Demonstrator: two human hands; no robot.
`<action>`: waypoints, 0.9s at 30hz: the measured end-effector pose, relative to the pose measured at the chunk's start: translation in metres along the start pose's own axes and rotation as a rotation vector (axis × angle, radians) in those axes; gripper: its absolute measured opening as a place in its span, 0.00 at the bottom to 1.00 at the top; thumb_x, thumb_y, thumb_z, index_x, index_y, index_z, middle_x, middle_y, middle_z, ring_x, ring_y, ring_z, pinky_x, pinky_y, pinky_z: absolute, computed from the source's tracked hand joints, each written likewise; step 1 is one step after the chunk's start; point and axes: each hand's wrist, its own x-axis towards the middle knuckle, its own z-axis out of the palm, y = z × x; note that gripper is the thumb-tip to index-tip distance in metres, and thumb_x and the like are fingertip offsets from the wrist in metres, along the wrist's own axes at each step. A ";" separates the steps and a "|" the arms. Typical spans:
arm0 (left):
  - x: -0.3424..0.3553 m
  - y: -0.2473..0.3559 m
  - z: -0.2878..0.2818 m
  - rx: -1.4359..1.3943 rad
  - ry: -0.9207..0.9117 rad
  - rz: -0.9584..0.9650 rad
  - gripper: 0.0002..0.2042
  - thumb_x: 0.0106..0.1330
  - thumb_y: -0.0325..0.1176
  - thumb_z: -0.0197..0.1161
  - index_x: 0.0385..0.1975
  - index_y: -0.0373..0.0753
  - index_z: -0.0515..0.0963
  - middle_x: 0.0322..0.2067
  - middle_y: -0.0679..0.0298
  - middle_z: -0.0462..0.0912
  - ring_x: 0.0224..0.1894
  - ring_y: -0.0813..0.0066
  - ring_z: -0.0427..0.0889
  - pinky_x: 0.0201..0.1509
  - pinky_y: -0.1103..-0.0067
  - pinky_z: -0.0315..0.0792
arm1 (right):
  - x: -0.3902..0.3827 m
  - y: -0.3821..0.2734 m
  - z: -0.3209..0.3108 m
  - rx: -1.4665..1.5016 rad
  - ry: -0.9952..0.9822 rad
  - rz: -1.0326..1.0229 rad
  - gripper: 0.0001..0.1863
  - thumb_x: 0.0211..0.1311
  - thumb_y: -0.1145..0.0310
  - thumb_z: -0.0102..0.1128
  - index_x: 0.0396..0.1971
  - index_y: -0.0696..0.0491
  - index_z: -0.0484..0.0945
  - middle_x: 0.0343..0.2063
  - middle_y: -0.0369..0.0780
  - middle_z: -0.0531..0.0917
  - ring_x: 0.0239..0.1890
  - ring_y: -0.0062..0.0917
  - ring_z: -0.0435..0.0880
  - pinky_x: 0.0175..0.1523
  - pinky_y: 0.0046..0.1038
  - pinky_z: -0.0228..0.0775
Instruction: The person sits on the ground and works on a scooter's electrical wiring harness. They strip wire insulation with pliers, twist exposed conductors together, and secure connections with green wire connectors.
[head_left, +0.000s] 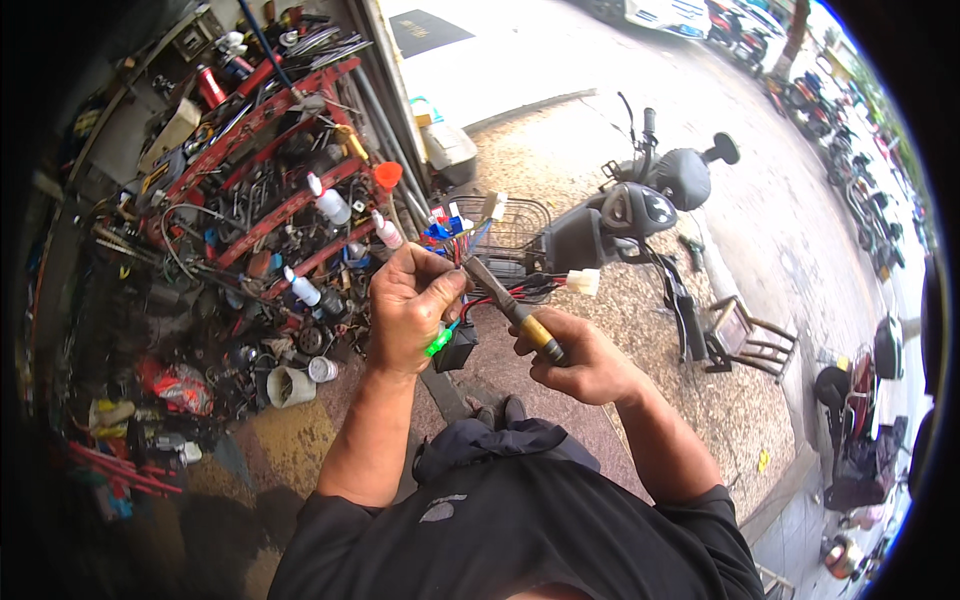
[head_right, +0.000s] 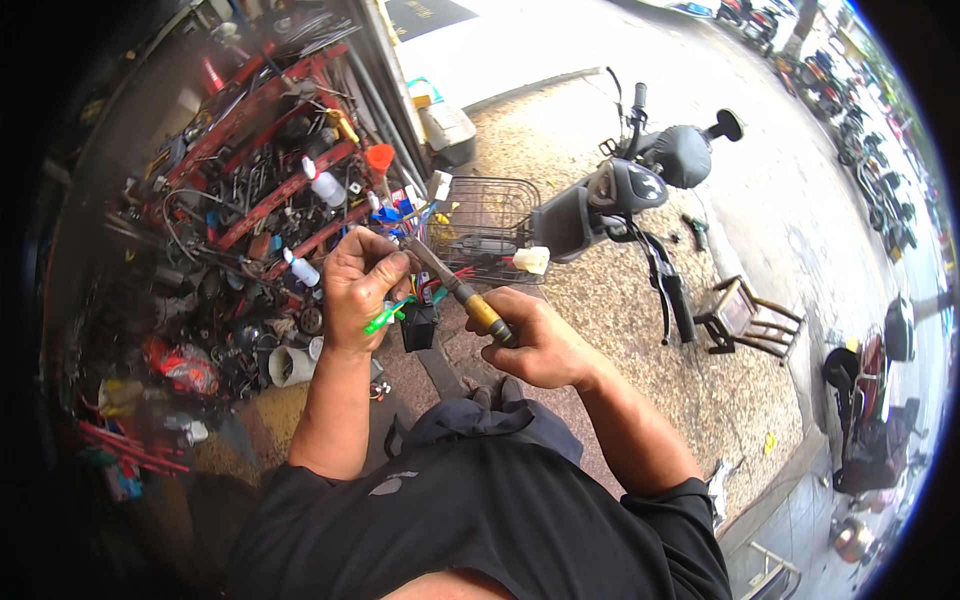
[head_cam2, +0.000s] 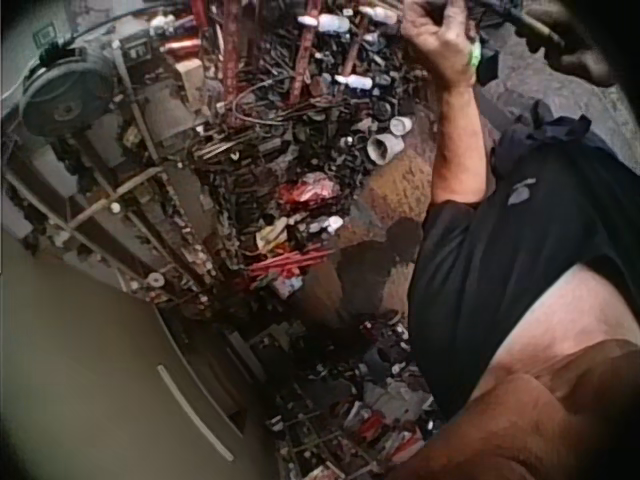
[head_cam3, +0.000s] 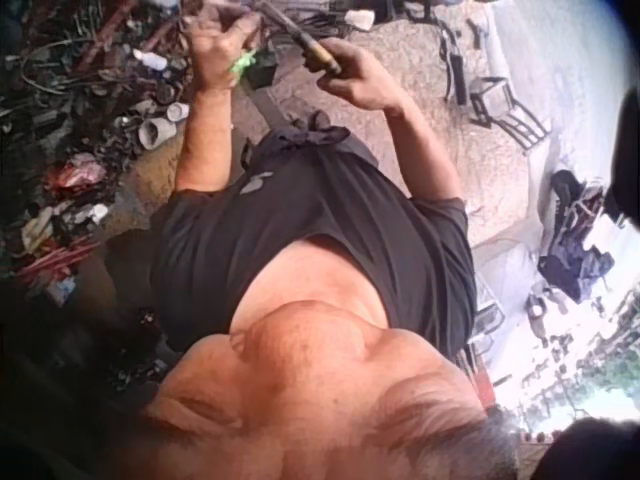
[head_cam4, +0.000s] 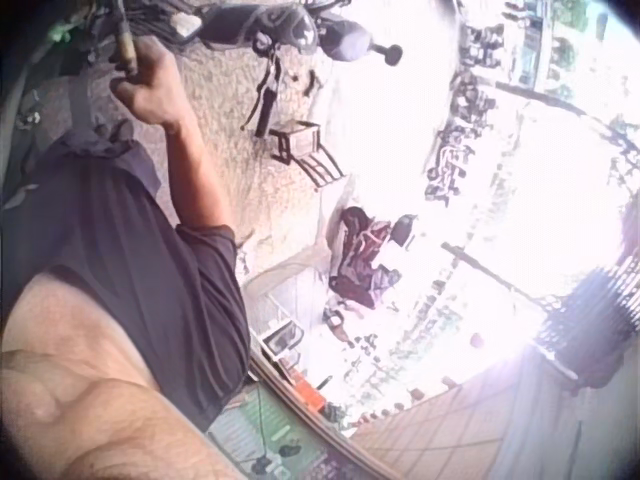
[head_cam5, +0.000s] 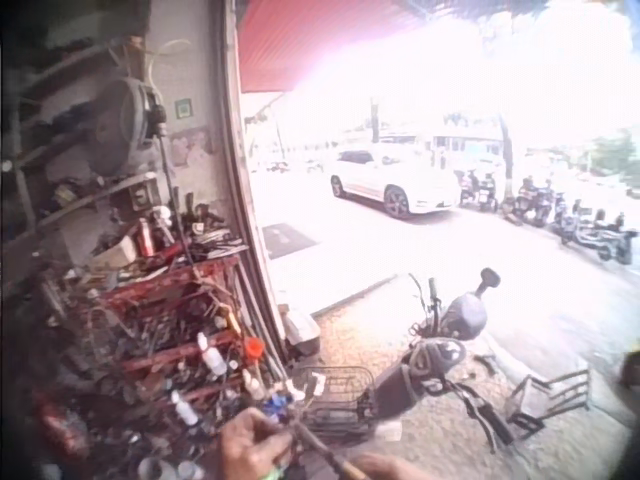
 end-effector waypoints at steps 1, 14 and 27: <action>0.000 -0.002 0.002 0.031 -0.033 0.000 0.06 0.63 0.18 0.63 0.30 0.37 0.74 0.23 0.66 0.79 0.19 0.85 0.71 0.23 0.85 0.66 | -0.003 -0.001 0.003 -0.098 0.034 -0.036 0.15 0.50 0.81 0.58 0.41 0.57 0.78 0.36 0.39 0.78 0.41 0.26 0.78 0.49 0.29 0.71; -0.009 -0.033 0.046 -0.095 -0.296 -0.240 0.07 0.64 0.16 0.61 0.39 0.35 0.76 0.28 0.63 0.83 0.22 0.85 0.74 0.24 0.86 0.68 | -0.084 -0.006 0.030 -0.348 0.420 0.056 0.14 0.44 0.79 0.60 0.36 0.57 0.78 0.36 0.44 0.77 0.40 0.41 0.79 0.45 0.36 0.72; -0.045 -0.066 0.152 -0.141 -0.518 -0.375 0.04 0.66 0.19 0.60 0.38 0.34 0.77 0.29 0.59 0.84 0.24 0.82 0.77 0.24 0.86 0.68 | -0.200 -0.001 0.009 -0.174 0.652 0.106 0.15 0.48 0.77 0.61 0.39 0.58 0.79 0.39 0.40 0.77 0.42 0.28 0.78 0.48 0.29 0.71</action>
